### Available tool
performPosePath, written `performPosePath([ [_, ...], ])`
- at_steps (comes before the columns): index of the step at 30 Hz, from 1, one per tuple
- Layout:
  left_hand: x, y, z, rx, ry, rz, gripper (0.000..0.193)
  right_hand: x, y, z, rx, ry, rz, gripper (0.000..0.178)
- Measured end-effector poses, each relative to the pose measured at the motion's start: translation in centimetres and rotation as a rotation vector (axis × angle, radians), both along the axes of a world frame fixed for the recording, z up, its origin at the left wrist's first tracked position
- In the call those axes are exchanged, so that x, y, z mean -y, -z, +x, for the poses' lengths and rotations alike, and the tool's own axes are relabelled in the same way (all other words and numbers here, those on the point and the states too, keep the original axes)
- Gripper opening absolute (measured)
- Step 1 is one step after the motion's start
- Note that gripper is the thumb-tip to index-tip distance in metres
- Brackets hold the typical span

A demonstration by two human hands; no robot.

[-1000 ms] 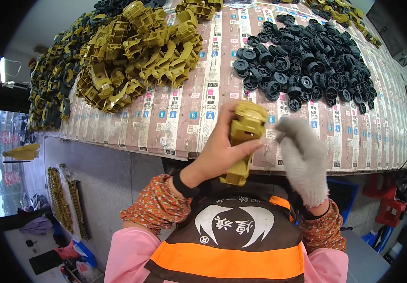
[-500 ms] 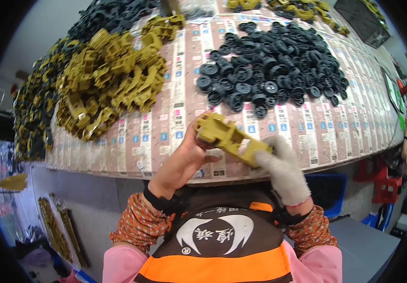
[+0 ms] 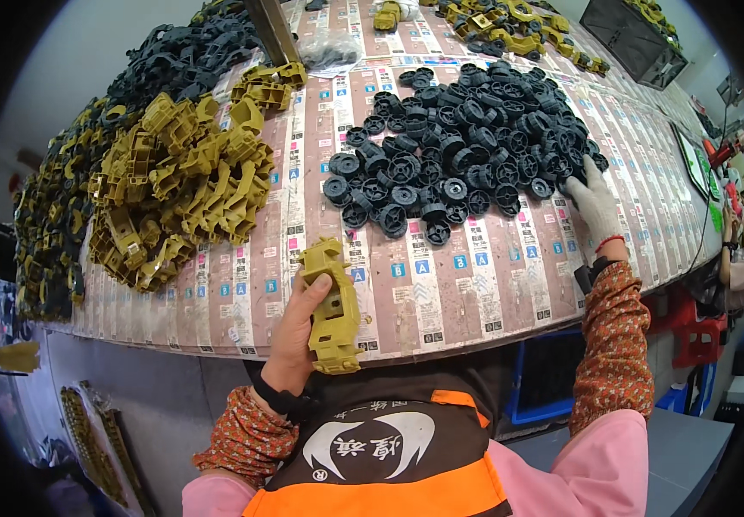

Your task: The person sits at a table and repeatedly picks up yellow plastic frames and black circular wheels. They insert the wheels into the frames one by one, completing the assembly of each unit before moving to the next. The person wears gloves and an apron while performing this repetitive assembly task.

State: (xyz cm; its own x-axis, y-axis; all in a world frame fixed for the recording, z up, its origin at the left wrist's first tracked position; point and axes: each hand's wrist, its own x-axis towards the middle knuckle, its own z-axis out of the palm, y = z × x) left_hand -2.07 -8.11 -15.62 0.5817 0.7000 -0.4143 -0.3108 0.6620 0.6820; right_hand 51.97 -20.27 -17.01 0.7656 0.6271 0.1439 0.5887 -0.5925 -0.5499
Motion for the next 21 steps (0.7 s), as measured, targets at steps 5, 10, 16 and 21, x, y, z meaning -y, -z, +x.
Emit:
performPosePath([
  [5, 0.8, -0.3, 1.5, -0.011, 0.024, 0.072, 0.051, -2.6, 0.3, -8.2, 0.189, -0.036, -0.192, 0.089],
  [10, 1.1, 0.4, 3.5, -0.022, 0.084, 0.101, 0.056, -2.7, -2.1, -16.3, 0.031, -0.118, -0.138, 0.088],
  [16, 2.3, 0.6, 6.1, 0.039, 0.111, 0.06, 0.071, -1.9, -0.7, -20.8, 0.091, -0.312, 0.003, 0.085],
  [21, 2.4, 0.5, 5.7, 0.023, 0.112, 0.046, 0.072, -0.9, -3.9, -23.0, -0.536, -0.323, 0.354, 0.053],
])
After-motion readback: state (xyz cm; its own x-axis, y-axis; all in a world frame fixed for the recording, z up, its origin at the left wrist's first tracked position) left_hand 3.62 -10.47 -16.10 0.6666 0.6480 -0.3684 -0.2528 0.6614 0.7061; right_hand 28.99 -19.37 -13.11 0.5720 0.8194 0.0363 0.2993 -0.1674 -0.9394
